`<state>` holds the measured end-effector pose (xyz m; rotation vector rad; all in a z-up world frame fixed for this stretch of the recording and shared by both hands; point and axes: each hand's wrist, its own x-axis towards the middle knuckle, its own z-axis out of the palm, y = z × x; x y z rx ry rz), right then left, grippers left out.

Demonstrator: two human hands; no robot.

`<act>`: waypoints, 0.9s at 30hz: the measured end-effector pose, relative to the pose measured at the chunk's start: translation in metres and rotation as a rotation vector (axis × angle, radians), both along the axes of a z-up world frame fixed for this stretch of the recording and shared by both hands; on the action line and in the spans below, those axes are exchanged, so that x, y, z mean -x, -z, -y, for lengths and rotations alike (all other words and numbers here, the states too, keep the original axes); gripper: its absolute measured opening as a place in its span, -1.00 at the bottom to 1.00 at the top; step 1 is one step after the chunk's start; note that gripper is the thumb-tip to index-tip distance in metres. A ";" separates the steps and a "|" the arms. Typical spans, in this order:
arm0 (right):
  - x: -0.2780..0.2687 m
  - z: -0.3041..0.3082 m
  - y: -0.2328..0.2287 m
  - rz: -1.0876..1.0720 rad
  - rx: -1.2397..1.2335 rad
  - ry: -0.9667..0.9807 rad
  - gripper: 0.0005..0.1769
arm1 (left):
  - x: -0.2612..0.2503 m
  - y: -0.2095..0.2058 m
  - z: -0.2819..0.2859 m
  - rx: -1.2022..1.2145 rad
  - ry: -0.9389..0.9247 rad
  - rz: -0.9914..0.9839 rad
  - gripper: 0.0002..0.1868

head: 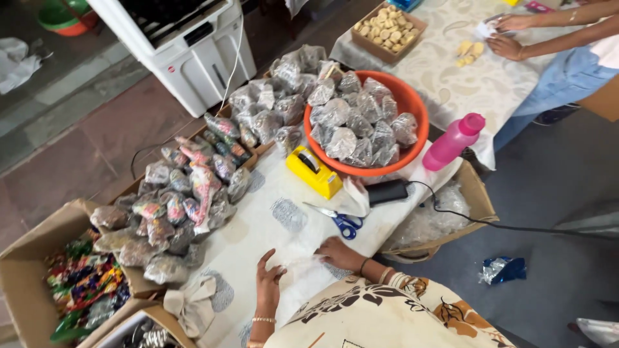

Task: Sorting and packing various small decorative items and packaged goods into bags and containers.

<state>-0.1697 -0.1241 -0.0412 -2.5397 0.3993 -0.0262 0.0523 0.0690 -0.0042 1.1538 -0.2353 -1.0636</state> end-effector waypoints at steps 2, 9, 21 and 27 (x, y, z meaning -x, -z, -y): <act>-0.009 -0.004 -0.042 -0.008 -0.415 0.024 -0.61 | 0.003 -0.037 0.005 0.058 -0.028 -0.031 -0.43; -0.024 0.006 -0.100 0.124 -1.289 0.123 -0.62 | -0.025 -0.010 0.019 0.121 -0.119 0.380 -0.32; -0.013 0.042 0.005 0.050 -1.142 0.670 -0.12 | 0.024 0.049 0.034 -0.116 0.266 -0.019 -0.28; -0.022 0.013 0.057 0.049 -1.298 0.510 -0.04 | 0.019 0.046 0.039 -0.122 0.297 0.077 -0.51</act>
